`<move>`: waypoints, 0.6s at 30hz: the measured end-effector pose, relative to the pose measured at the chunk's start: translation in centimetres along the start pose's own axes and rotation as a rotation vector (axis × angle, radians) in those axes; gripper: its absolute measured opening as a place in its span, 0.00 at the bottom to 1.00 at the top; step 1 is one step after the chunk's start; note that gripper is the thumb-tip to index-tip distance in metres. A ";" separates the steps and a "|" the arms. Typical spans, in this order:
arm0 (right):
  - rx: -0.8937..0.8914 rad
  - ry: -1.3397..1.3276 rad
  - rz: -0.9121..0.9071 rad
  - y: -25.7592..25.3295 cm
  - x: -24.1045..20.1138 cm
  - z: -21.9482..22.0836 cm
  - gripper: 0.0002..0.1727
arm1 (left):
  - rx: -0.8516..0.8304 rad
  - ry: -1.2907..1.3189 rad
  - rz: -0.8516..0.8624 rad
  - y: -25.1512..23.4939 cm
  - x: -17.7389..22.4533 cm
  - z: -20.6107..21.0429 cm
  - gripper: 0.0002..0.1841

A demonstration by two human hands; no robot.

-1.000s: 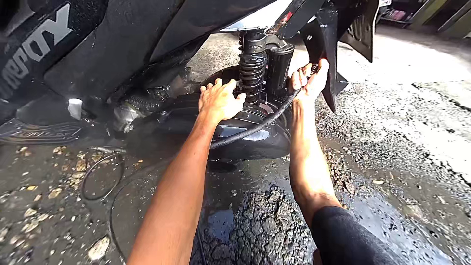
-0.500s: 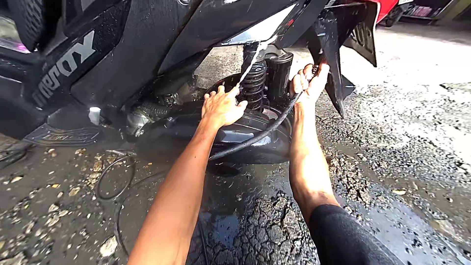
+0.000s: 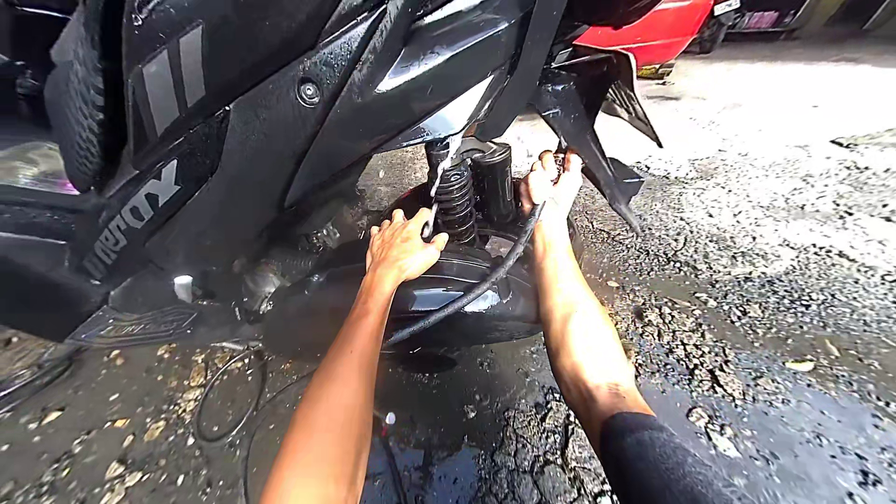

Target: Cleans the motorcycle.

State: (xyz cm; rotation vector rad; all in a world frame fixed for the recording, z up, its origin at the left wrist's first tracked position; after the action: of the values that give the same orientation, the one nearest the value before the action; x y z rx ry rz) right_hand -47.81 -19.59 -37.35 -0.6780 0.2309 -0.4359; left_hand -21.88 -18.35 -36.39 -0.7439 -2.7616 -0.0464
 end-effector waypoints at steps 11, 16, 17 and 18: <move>0.056 0.216 -0.027 -0.5 -0.3 0.9 0.36 | 0.031 0.014 0.009 0.0 0.0 0.2 0.27; 0.170 0.338 -0.071 0.6 -0.2 1.3 0.35 | 0.001 0.018 -0.006 0.2 0.3 0.2 0.29; 0.175 0.349 -0.062 0.8 -0.5 1.0 0.34 | 0.001 0.015 -0.005 0.3 0.3 0.2 0.29; 0.192 0.360 -0.051 1.1 -0.9 0.5 0.34 | -0.002 0.011 -0.006 0.3 0.4 0.1 0.29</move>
State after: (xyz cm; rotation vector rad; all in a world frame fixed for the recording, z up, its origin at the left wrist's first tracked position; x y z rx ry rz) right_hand -48.10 -18.14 -37.57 -0.4145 0.5062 -0.6207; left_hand -22.10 -17.89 -36.43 -0.7338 -2.7536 -0.0548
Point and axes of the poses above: each hand's wrist, its own y-axis away from the middle knuckle, its own z-axis out of the palm, x = y × z, the point moved 4 cm from there along -y, towards the middle knuckle, and after that the axes turned 5 degrees about -x, right-handed, at the moved point
